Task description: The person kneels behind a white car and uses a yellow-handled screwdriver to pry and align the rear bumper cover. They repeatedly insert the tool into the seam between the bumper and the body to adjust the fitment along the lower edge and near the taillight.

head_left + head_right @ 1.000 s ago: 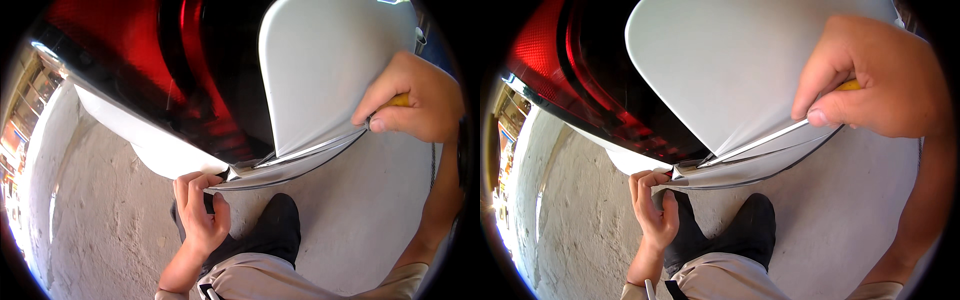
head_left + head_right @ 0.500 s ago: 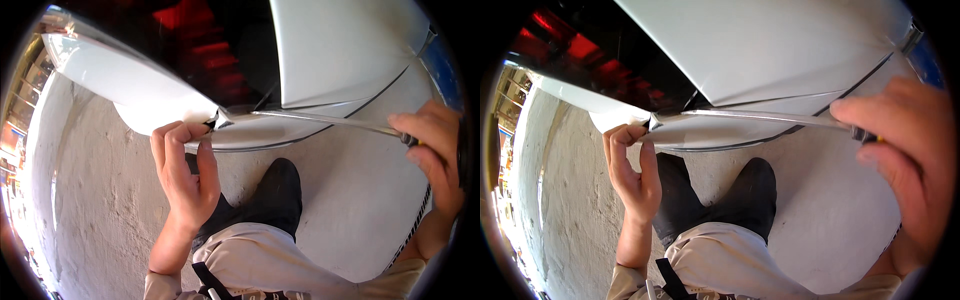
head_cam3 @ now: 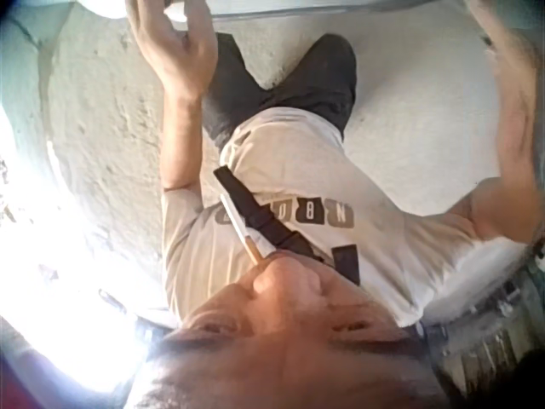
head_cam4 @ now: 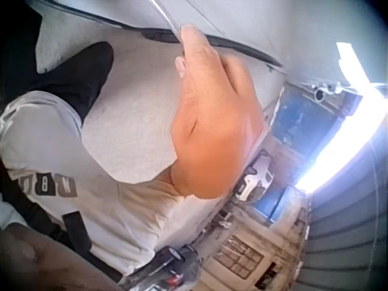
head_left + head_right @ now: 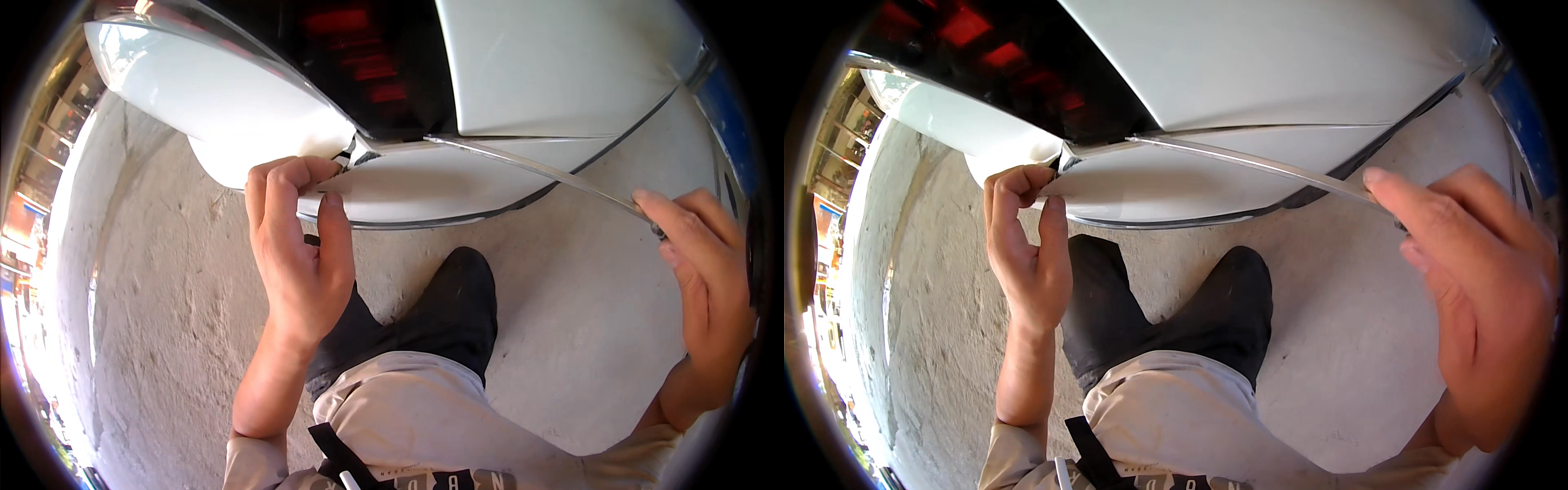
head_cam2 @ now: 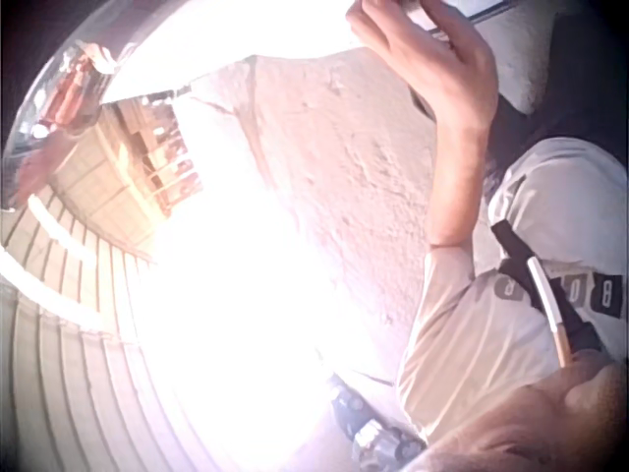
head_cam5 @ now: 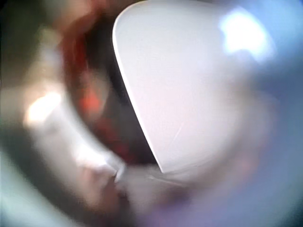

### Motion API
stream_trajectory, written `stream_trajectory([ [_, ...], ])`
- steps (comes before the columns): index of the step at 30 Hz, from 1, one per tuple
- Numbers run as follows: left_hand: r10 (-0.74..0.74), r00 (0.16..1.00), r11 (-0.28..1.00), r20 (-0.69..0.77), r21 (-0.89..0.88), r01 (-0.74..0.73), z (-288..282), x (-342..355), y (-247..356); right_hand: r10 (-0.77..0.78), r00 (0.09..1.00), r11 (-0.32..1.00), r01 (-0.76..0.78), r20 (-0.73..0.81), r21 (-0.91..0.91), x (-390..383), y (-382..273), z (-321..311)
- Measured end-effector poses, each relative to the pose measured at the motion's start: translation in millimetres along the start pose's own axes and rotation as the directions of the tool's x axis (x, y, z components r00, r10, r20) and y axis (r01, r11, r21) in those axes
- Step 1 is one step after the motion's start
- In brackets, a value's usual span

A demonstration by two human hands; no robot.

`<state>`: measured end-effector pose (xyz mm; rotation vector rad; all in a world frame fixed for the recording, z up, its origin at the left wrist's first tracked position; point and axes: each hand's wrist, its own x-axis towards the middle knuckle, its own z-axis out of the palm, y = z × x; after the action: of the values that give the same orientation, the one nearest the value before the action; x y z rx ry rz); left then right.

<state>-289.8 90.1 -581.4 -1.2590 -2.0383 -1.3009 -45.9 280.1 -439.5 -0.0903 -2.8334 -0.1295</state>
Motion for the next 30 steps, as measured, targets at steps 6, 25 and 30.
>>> stream_trajectory([
  [6, -0.011, 1.000, 1.000, 0.006, 0.014, 0.011, -2.2, -0.6, 3.8, -0.107, 0.988, 0.982, 0.123, 0.111, -0.146, 32.7, 7.7, -31.5],
  [25, -0.015, 1.000, 0.999, 0.024, -0.029, 0.016, -3.2, -3.3, -0.9, -0.038, 0.995, 0.972, 0.057, 0.089, -0.229, 81.3, -5.3, -61.1],
  [30, -0.011, 1.000, 0.999, -0.004, -0.037, 0.011, -2.4, -5.3, -3.9, 0.036, 0.958, 0.978, 0.025, 0.285, -0.207, 94.6, -20.9, -70.4],
])
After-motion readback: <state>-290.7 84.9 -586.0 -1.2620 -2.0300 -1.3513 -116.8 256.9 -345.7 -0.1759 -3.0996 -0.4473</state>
